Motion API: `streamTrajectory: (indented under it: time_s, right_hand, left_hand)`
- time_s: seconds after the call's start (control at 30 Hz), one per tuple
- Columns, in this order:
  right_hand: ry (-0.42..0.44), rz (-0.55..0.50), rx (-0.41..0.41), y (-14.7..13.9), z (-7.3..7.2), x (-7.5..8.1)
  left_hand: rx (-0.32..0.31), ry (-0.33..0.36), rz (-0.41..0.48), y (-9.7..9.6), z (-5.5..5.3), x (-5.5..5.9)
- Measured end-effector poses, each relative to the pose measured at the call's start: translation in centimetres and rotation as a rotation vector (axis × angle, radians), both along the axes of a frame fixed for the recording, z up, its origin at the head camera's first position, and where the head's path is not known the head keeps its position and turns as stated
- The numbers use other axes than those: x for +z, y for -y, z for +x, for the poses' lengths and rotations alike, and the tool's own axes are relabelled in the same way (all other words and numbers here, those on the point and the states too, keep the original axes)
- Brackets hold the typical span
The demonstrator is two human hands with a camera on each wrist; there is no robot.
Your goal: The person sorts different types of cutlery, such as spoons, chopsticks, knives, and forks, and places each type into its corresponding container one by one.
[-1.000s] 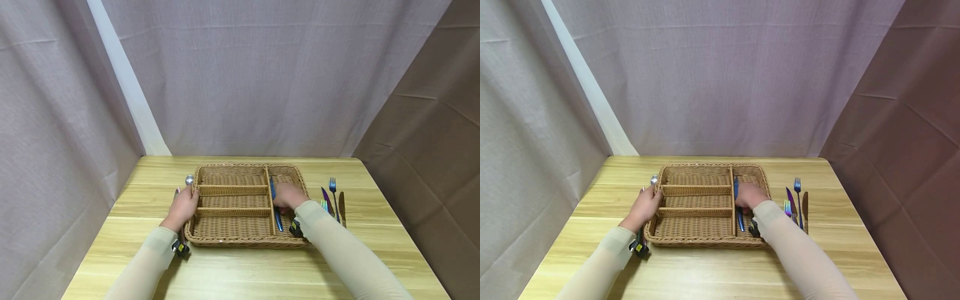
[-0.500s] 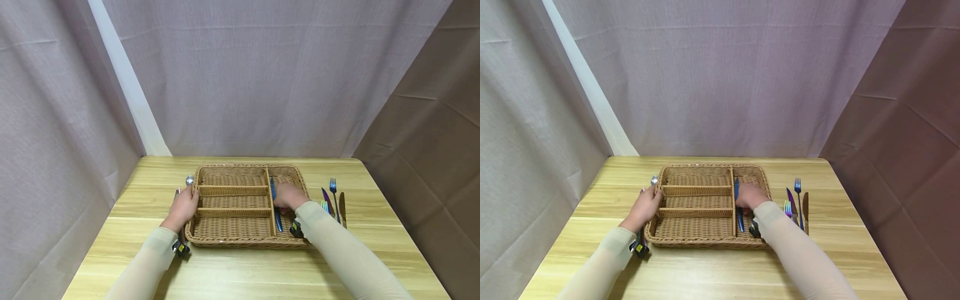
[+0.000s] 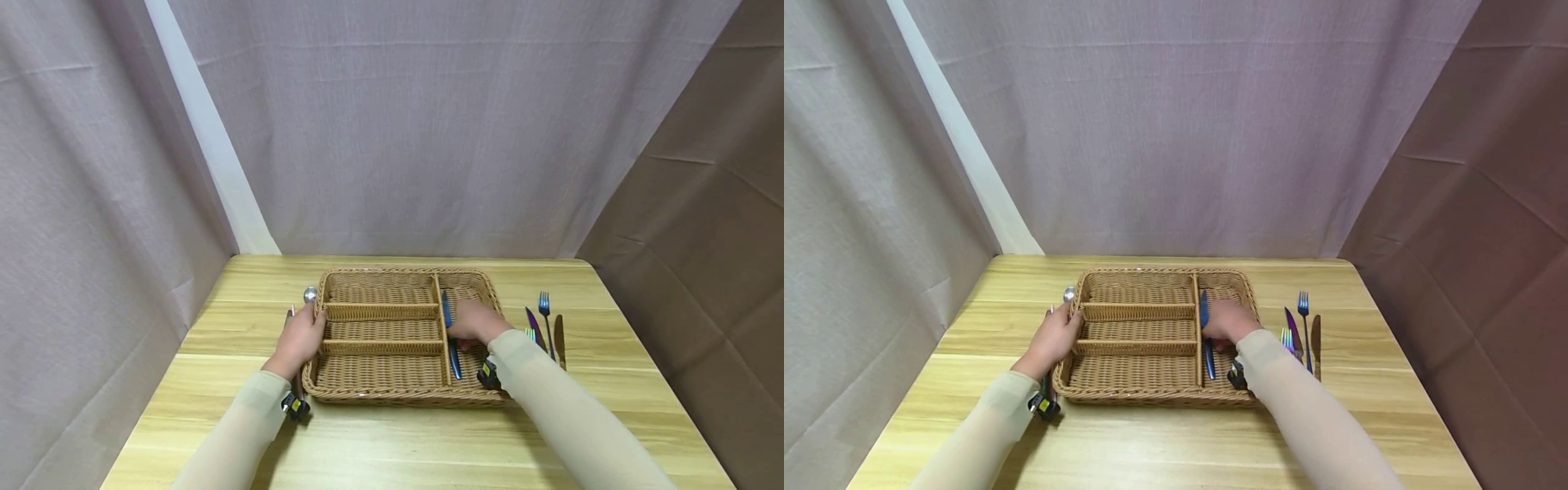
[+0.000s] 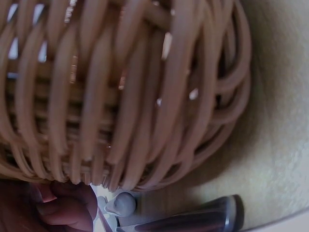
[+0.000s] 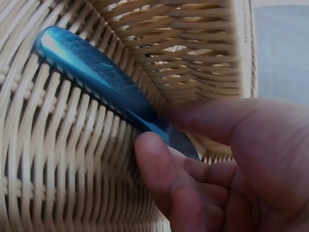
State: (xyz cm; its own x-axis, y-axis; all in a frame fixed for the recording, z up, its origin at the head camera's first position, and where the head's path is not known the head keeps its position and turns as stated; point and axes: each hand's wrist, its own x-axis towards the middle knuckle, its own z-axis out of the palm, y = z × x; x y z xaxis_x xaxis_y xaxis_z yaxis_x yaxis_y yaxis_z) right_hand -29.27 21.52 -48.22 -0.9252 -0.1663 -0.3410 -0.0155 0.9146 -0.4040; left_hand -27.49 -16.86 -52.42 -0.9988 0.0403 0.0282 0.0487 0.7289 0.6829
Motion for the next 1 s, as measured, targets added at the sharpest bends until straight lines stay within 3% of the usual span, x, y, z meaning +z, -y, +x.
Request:
streamTrajectory:
  time_s: [0.23, 0.43, 0.57, 0.77, 1.0]
  right_hand:
    - [-0.002, -0.019, 0.005, -1.7, 0.8, 2.7]
    - [-0.057, -0.050, -0.020, -4.6, 1.1, 6.4]
    - [-0.100, -0.078, -0.031, -7.1, 1.3, 7.6]
    - [-0.132, -0.043, -0.063, -10.8, 2.4, 7.4]
    - [-0.107, 0.054, -0.046, -14.2, 4.7, 4.5]
  left_hand:
    - [-0.005, 0.010, 0.006, -0.2, 0.2, -0.1]
    - [-0.021, 0.003, 0.006, -0.6, 0.2, -0.3]
    - [-0.021, -0.004, 0.000, -0.7, 0.2, -0.1]
    - [-0.034, -0.001, -0.024, -0.4, 0.2, 0.2]
    - [-0.031, 0.001, -0.054, 0.3, 0.3, 0.4]
